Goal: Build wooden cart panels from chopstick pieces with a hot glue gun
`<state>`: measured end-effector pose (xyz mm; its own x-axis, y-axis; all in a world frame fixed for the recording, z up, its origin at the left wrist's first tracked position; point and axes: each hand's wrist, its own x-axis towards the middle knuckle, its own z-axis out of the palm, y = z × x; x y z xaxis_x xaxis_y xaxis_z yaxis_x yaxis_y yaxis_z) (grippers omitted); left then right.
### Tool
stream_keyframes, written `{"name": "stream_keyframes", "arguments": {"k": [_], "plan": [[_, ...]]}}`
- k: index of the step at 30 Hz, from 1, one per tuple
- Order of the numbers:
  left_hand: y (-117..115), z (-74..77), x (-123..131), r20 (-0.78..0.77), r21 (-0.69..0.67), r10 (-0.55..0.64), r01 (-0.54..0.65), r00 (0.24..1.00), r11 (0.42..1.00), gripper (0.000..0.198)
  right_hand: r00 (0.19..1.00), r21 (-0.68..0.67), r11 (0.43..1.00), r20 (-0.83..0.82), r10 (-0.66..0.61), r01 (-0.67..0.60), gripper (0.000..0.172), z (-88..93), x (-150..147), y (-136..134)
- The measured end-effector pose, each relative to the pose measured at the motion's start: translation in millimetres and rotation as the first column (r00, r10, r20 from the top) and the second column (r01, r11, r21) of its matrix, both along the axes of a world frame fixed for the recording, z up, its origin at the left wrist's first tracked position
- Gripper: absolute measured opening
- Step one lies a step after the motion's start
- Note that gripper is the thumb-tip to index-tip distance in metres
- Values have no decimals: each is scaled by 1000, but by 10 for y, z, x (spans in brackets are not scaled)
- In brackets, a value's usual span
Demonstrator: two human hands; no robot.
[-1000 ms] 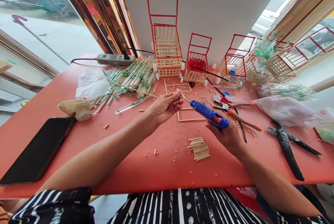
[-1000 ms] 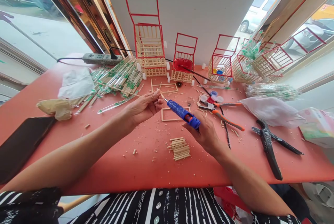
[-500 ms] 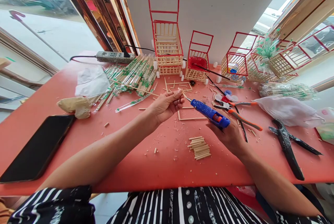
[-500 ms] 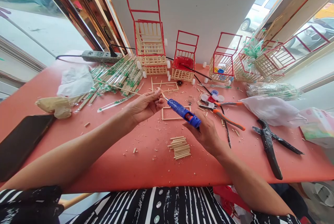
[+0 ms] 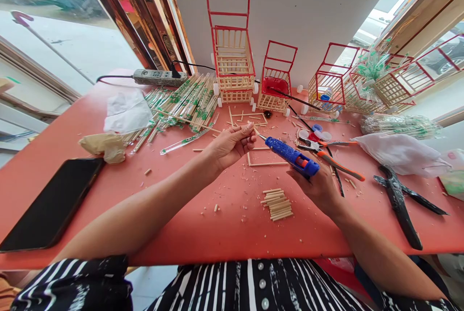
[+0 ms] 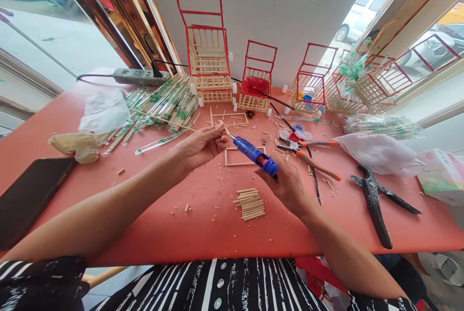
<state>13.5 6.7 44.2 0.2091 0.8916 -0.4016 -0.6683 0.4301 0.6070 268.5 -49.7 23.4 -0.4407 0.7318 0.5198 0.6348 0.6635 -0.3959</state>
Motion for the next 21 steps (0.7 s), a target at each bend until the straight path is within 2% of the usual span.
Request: {"name": "stream_keyframes", "arguments": {"k": [12,21], "plan": [[-10,26,7,-14,-8,4,-4,1000,1000,41,1000,20,1000,8,-15,15,16,41,-35,-17],[0,-3,4,-15,-7,2,-2,1000,1000,38,999,-13,999,11,-43,43,23,-12,-9,-11]]}}
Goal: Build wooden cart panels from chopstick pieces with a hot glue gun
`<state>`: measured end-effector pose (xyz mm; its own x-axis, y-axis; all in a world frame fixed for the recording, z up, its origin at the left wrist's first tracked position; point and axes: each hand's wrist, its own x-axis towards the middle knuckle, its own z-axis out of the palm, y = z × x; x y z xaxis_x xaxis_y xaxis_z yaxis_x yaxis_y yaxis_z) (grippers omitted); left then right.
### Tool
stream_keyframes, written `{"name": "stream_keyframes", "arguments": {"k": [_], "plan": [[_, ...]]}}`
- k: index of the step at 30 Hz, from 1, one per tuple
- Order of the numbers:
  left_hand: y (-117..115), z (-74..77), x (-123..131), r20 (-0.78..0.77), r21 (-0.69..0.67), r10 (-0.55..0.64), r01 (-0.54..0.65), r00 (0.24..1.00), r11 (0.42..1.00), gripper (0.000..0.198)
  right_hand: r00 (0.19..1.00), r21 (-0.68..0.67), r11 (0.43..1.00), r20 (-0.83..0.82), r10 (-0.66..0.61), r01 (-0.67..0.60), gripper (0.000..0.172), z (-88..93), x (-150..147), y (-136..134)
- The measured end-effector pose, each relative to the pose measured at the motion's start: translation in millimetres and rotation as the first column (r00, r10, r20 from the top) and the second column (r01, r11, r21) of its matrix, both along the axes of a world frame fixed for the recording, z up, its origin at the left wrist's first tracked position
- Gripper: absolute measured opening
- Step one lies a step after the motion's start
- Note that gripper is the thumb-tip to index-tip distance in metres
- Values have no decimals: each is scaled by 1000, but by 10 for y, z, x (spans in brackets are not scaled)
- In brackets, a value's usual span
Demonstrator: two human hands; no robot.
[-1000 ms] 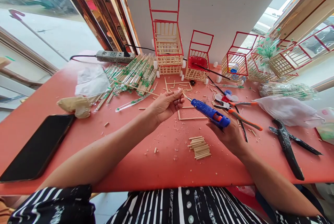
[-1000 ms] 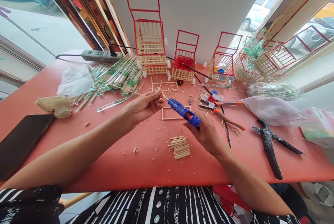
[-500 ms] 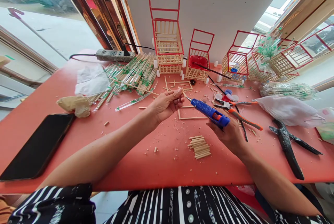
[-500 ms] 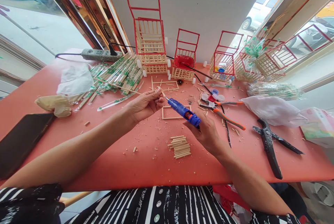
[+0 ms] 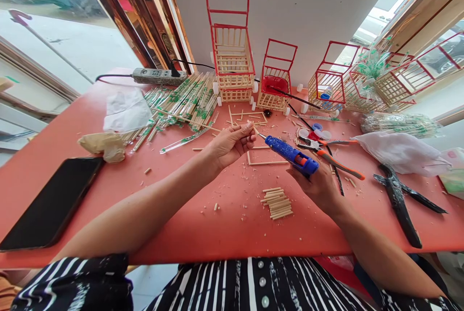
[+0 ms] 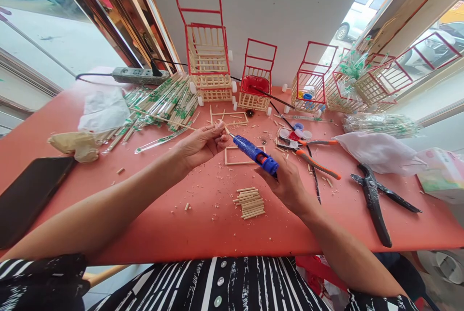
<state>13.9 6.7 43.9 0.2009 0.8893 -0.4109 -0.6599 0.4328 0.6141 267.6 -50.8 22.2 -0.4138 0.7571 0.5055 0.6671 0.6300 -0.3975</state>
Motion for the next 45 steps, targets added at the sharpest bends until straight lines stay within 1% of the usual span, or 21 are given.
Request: {"name": "stream_keyframes", "arguments": {"k": [4,8,12,17,21,24,28,35,38,41,45], "plan": [[8,-11,-5,1,4,4,-4,1000,1000,37,1000,-48,999,-2,-24,24,24,-1,7,-5],[12,-11,-6,1,5,-1,1,1000,1000,35,1000,-93,996,-6,-14,14,23,15,6,-9],[13,-26,-7,1,8,-6,6,1000,1000,39,1000,-79,997,-5,-10,9,23,35,3,-8],[7,-49,-16,-11,37,-17,17,1000,999,31,1000,-63,998,11,-2,3,21,41,13,3],[7,-51,-17,-20,33,-24,25,999,999,31,1000,-29,1000,-6,-3,3,16,32,11,7],[15,-57,-18,-19,46,-23,24,1000,999,31,1000,-39,999,-2,-18,18,18,35,-3,2],[21,-78,-22,-10,51,-25,25,1000,998,30,1000,-21,1000,-1,-7,7,19,53,-14,-2],[14,-51,-31,-13,61,-21,22,1000,998,31,1000,-89,996,9,-17,18,22,78,7,4],[15,-32,-32,-2,53,-10,10,1000,999,29,1000,-68,998,12,-16,17,20,79,1,3],[15,-35,-31,9,49,-3,3,1000,999,34,1000,-43,999,8,-1,1,22,66,-9,0],[13,-52,-30,-4,52,-9,9,1000,999,34,1000,-84,996,-1,-8,8,26,46,-10,-5]]}}
